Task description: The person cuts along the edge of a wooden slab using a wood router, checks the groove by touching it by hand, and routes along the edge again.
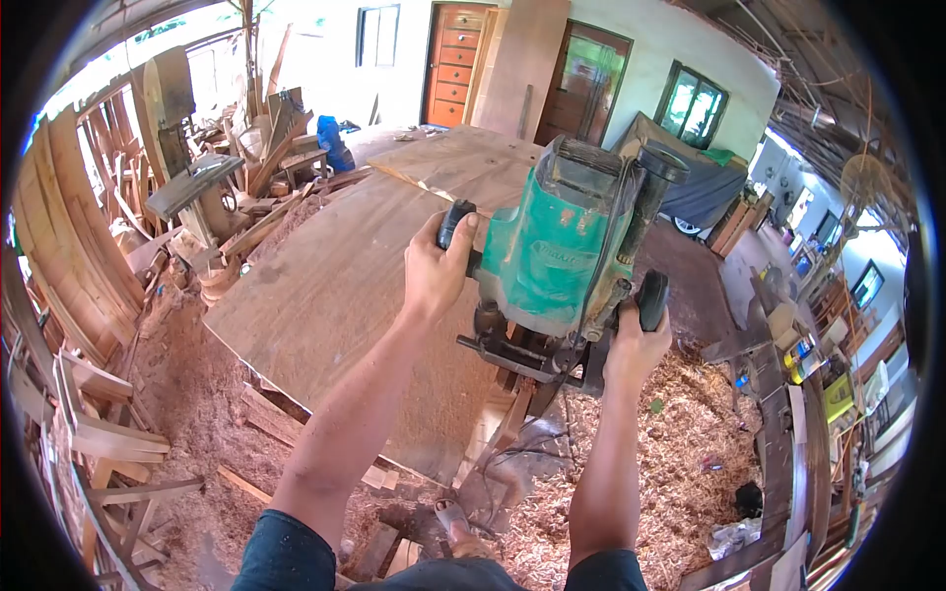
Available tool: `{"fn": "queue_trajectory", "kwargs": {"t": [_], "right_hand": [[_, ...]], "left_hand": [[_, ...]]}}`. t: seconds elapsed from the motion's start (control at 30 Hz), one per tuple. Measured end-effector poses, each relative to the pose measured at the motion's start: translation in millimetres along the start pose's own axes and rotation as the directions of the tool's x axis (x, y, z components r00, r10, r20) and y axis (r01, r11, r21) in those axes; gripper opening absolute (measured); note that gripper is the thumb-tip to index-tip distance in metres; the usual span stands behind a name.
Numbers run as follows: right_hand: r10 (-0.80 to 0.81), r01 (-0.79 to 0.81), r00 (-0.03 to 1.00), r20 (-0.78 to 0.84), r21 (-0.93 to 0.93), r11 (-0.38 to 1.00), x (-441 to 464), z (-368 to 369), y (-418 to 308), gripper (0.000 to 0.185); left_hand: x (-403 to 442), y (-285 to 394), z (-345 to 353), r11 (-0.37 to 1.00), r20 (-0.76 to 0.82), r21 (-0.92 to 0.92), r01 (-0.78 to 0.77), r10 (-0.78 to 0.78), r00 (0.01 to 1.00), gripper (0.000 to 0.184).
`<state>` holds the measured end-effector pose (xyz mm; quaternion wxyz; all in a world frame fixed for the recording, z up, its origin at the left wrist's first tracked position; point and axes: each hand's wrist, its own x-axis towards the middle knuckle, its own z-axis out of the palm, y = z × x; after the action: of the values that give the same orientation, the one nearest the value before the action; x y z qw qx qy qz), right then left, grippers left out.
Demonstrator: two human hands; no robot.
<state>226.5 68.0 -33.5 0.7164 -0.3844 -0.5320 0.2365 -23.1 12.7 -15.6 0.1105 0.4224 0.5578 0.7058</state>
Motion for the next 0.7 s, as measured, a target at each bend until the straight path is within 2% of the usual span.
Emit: {"fn": "queue_trajectory", "kwargs": {"t": [0.03, 0.13, 0.23, 0.33, 0.43, 0.63, 0.7], "right_hand": [[-0.004, 0.004, 1.000, 0.000, -0.010, 1.000, 0, 1, -2, 0.014], [0.116, -0.116, 0.993, 0.026, -0.004, 0.993, -3, 0, -17, 0.021], [0.013, -0.013, 1.000, 0.022, 0.005, 1.000, 0, 1, -7, 0.014], [-0.024, 0.024, 1.000, 0.011, -0.025, 0.999, 4, 2, -2, 0.014], [0.018, -0.018, 1.000, 0.008, 0.036, 0.999, 5, 5, -1, 0.014], [0.039, -0.040, 0.999, 0.015, 0.037, 0.999, 13, 9, 9, 0.012], [-0.016, 0.015, 1.000, 0.010, 0.024, 1.000, 18, 10, 15, 0.012]], "left_hand": [[0, 2, -1, 0.999, 0.007, -0.008, 0.032, -0.032, 0.999, 0.051], [0, 6, -1, 0.999, 0.005, 0.012, 0.045, -0.045, 0.999, 0.051], [2, 3, 2, 0.999, -0.008, -0.001, 0.036, -0.036, 0.999, 0.052], [5, -2, 6, 0.998, -0.023, 0.005, -0.056, 0.056, 0.998, 0.050], [6, -3, 8, 0.999, -0.032, 0.005, -0.032, 0.032, 0.999, 0.049], [13, -7, 13, 0.998, -0.027, 0.025, -0.053, 0.053, 0.998, 0.049], [15, -7, 16, 0.999, -0.034, 0.011, -0.052, 0.052, 0.998, 0.049]]}}
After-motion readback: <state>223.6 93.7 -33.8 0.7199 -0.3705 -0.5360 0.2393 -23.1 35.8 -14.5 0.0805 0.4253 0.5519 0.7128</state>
